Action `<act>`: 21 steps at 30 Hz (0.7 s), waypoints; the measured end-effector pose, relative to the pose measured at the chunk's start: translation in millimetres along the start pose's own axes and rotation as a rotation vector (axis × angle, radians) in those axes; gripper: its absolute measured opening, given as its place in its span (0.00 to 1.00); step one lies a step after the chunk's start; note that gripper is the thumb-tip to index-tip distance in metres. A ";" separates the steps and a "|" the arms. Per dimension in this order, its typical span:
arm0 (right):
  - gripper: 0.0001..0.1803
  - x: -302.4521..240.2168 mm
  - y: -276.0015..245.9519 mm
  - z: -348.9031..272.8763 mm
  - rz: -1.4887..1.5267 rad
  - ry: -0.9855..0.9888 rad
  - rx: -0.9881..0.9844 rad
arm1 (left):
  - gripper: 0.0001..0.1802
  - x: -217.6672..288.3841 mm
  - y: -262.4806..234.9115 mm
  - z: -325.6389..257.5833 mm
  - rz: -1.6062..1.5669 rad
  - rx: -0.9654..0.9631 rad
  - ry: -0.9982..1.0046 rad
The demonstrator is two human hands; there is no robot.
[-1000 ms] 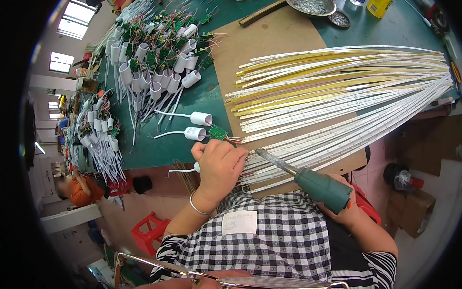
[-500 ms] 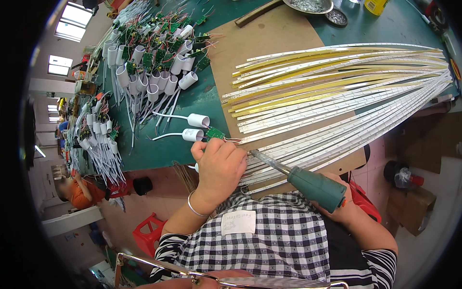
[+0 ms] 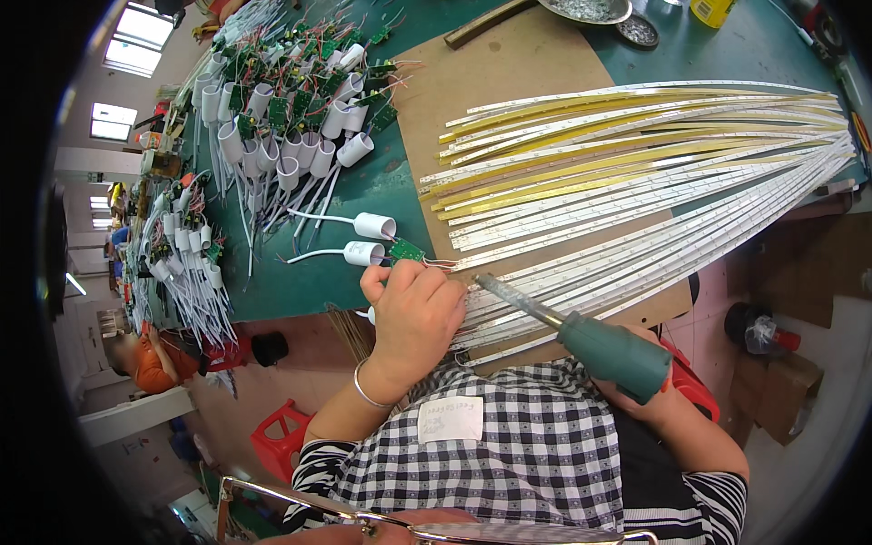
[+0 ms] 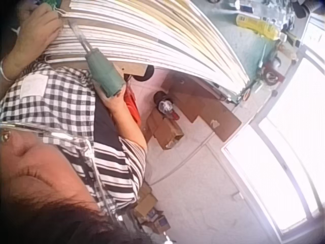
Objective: The person solders wires from driver units onto LED light strips one at a time using a soldering iron.
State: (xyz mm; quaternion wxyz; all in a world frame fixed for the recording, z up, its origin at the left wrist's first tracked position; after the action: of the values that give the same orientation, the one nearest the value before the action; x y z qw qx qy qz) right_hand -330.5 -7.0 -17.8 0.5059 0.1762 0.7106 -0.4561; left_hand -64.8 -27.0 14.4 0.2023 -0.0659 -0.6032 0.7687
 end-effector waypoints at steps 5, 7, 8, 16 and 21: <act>0.28 2.8 -0.4 -3.9 0.483 0.244 0.114 | 0.06 -0.5 1.2 -0.1 0.011 -0.003 -0.001; 0.29 3.6 -1.6 -3.9 0.535 0.257 0.181 | 0.06 -0.5 0.8 -0.1 0.014 0.013 0.000; 0.29 4.9 -2.0 -4.1 0.551 0.267 0.207 | 0.06 -0.3 0.2 -0.5 0.008 0.025 -0.001; 0.26 12.7 -6.3 -1.0 0.687 0.208 0.178 | 0.06 0.4 0.4 -1.1 0.014 0.003 -0.020; 0.26 12.9 -7.6 -1.2 0.670 0.204 0.149 | 0.06 1.3 -0.1 -2.3 0.020 0.018 -0.027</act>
State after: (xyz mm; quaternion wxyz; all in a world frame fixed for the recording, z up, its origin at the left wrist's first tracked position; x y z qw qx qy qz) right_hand -342.2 -12.6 -25.5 0.5394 0.4805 0.6252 -0.2956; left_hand -65.2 -24.4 14.0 0.1870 -0.0599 -0.5981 0.7770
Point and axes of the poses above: each hand's wrist, its own z-axis towards the middle knuckle, its own y-axis out of the palm, x = y × z, the point moved 6 cm from there along z, towards the middle knuckle, and after that the axes turned 4 degrees about y, right-handed, at the moved point
